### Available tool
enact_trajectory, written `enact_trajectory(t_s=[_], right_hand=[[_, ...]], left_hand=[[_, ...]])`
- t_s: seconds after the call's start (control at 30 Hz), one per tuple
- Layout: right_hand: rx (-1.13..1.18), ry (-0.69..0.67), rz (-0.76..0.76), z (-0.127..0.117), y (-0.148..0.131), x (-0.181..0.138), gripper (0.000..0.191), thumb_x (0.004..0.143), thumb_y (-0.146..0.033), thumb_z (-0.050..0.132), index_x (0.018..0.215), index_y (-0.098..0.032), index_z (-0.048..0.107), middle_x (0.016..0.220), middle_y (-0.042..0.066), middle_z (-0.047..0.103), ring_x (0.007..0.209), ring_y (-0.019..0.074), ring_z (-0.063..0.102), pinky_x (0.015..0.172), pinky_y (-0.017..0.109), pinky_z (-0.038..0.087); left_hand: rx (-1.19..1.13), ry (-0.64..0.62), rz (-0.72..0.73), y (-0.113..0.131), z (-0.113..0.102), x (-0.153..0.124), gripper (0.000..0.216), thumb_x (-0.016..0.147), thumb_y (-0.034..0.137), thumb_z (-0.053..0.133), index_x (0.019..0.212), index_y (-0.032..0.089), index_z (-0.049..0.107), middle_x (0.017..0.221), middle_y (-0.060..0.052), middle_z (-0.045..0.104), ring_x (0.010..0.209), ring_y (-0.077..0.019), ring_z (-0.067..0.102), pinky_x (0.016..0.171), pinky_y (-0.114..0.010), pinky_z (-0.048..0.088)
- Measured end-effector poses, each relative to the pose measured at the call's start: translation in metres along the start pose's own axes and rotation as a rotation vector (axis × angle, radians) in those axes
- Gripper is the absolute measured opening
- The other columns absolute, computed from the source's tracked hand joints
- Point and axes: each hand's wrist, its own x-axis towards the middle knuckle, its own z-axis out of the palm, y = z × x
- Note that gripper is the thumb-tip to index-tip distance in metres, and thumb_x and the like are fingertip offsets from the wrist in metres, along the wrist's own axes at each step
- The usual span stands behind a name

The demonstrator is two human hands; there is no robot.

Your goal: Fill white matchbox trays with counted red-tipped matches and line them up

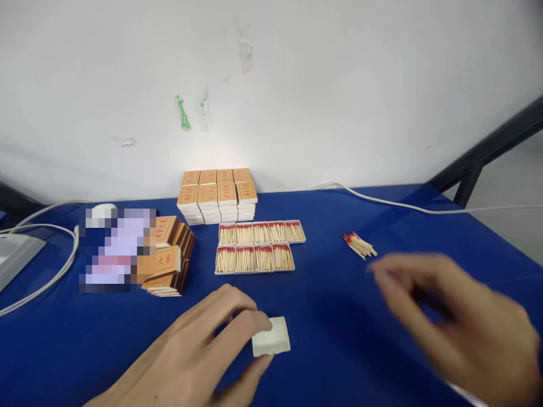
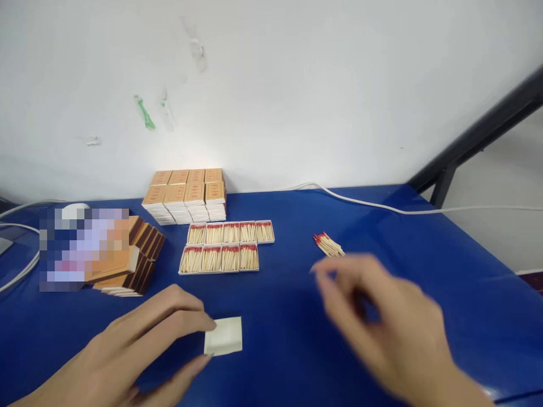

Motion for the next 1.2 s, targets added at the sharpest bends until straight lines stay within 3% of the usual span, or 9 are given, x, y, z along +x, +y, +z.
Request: enact_trajectory(t_s=[0.07,0.13,0.3,0.43,0.67,0.8,1.03,1.2], right_hand=[[-0.018,0.028,0.031,0.000,0.026,0.033,0.040,0.107,-0.068,0.067,0.112,-0.031,0.080,0.077,0.001,0.072,0.066,0.0222,0.064,0.063,0.039,0.052],[-0.040,-0.017,0.063,0.005,0.049,0.058,0.041,0.108,-0.067,0.064,0.108,-0.029,0.080,0.091,0.006,0.078,0.077,0.0242,0.067,0.073,0.042,0.054],[-0.018,-0.013,0.109,0.025,0.076,0.072,0.038,0.107,-0.062,0.065,0.110,-0.027,0.080,0.098,0.008,0.080,0.081,0.0258,0.070,0.071,0.041,0.052],[0.017,-0.027,0.100,0.029,0.082,0.065,0.036,0.104,-0.063,0.067,0.114,-0.031,0.081,0.103,0.007,0.080,0.087,0.0273,0.072,0.073,0.042,0.052],[0.042,-0.040,0.087,0.027,0.085,0.064,0.039,0.103,-0.064,0.070,0.116,-0.029,0.081,0.107,0.007,0.080,0.091,0.0275,0.073,0.077,0.044,0.055],[0.044,-0.052,0.070,0.027,0.078,0.062,0.042,0.103,-0.068,0.070,0.117,-0.030,0.081,0.110,0.008,0.080,0.095,0.0288,0.074,0.078,0.045,0.056],[-0.023,-0.098,0.053,0.027,0.075,0.058,0.051,0.099,-0.079,0.072,0.116,-0.032,0.080,0.114,0.009,0.079,0.096,0.0318,0.071,0.080,0.049,0.056],[-0.118,-0.139,0.100,0.030,0.080,0.055,0.065,0.093,-0.092,0.069,0.114,-0.031,0.078,0.119,0.011,0.076,0.089,0.0318,0.068,0.075,0.049,0.053]], left_hand=[[0.057,-0.010,-0.001,-0.004,0.006,-0.003,0.035,0.103,0.017,0.071,0.136,0.028,0.065,0.130,-0.005,0.074,0.110,-0.0226,0.078,0.096,-0.035,0.069],[0.105,-0.018,0.022,-0.007,0.011,-0.004,0.047,0.096,0.018,0.076,0.141,0.027,0.064,0.136,-0.007,0.074,0.116,-0.0266,0.079,0.101,-0.040,0.070],[0.084,-0.060,0.049,-0.012,0.018,-0.005,0.035,0.103,0.010,0.062,0.132,0.028,0.066,0.125,-0.003,0.078,0.108,-0.0211,0.081,0.104,-0.034,0.069],[0.003,-0.046,0.009,-0.009,0.024,-0.001,0.025,0.111,0.011,0.055,0.128,0.026,0.066,0.125,-0.005,0.076,0.104,-0.0190,0.080,0.095,-0.028,0.070],[-0.052,0.014,-0.003,-0.006,0.043,0.010,0.034,0.114,0.013,0.055,0.146,0.026,0.060,0.126,-0.005,0.074,0.105,-0.0183,0.079,0.091,-0.028,0.069],[-0.037,0.050,-0.021,-0.012,0.053,-0.003,0.038,0.114,0.020,0.062,0.151,0.028,0.059,0.128,-0.004,0.075,0.109,-0.0175,0.079,0.097,-0.025,0.068],[-0.049,-0.014,-0.044,-0.020,0.052,-0.012,0.044,0.113,0.021,0.068,0.155,0.030,0.058,0.136,-0.003,0.076,0.120,-0.0174,0.078,0.116,-0.029,0.062],[-0.071,0.071,-0.035,-0.018,0.052,-0.005,0.032,0.114,0.028,0.067,0.145,0.029,0.062,0.126,-0.002,0.077,0.110,-0.0161,0.079,0.097,-0.022,0.068]])
